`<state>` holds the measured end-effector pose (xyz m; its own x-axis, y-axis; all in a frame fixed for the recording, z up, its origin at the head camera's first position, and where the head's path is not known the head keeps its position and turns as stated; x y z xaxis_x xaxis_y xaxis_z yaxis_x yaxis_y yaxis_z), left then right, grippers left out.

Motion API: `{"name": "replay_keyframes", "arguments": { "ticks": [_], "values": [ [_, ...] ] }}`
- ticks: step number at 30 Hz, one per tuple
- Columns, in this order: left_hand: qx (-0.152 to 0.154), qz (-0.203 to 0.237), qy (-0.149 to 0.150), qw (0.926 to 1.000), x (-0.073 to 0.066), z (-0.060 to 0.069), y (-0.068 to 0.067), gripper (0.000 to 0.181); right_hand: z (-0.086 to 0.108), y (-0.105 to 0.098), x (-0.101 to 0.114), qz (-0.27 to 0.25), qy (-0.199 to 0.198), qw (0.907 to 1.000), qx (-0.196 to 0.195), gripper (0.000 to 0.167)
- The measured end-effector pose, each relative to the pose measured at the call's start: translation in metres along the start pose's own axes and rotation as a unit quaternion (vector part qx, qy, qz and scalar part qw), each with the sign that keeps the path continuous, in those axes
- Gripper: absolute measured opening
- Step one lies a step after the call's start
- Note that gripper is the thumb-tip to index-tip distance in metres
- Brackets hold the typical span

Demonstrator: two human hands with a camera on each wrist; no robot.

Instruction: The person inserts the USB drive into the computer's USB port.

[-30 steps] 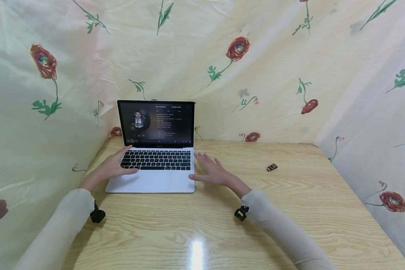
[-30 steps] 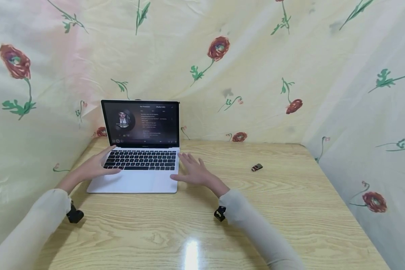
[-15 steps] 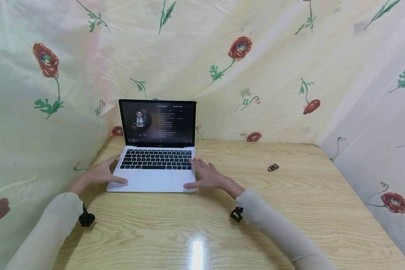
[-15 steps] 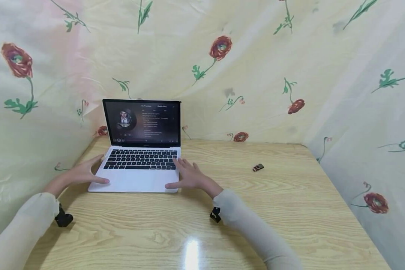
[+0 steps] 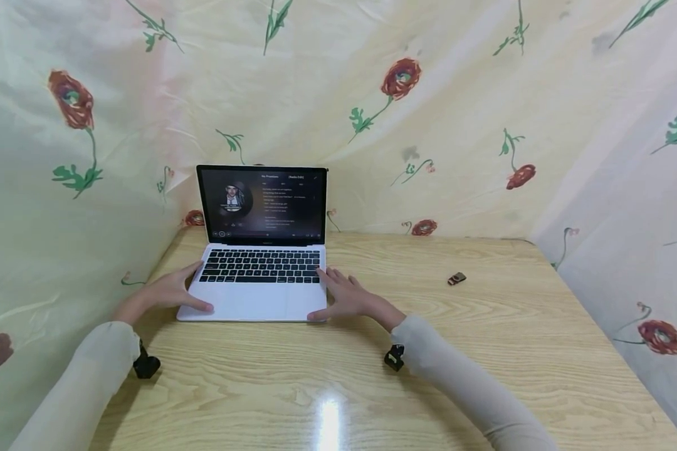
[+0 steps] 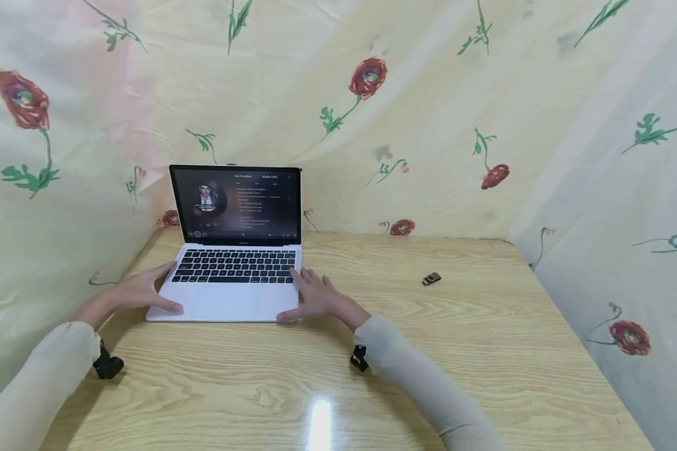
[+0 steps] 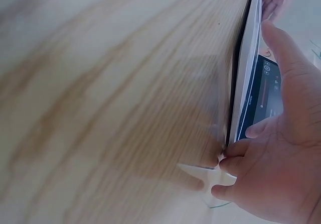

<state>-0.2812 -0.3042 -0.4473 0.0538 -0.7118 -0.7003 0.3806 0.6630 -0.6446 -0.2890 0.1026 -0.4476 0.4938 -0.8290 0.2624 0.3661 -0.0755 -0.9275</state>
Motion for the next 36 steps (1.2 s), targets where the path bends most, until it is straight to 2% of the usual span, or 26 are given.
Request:
{"name": "replay_keyframes", "arguments": {
  "ticks": [3, 16, 36],
  "values": [
    [0.004, 0.000, -0.011, 0.9999, 0.0002, -0.0002, 0.0003, 0.137, -0.0010, 0.0010, -0.0012, 0.005, -0.001, 1.0000, 0.003, 0.118],
    [0.006, -0.027, -0.012, 0.9995, 0.0000, 0.0017, -0.0008, 0.141, -0.0013, 0.0001, -0.0040, 0.023, -0.001, 0.9997, 0.000, 0.116],
    [0.010, -0.057, -0.016, 0.9982, -0.0012, 0.0007, 0.0017, 0.141, -0.0039, 0.0040, -0.0085, 0.022, -0.005, 0.9997, 0.007, 0.123]
  ]
}}
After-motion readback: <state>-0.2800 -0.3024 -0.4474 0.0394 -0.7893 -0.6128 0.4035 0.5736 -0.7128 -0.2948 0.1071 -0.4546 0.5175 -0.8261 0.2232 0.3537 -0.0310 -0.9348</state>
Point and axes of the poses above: each hand's wrist, its own z-axis away from the middle knuckle, its own y-axis out of the palm, x = y × z, the point moved 1 cm from there along -z, towards the middle knuckle, and after that the axes turned 12 degrees about z, right-handed, at the moved point
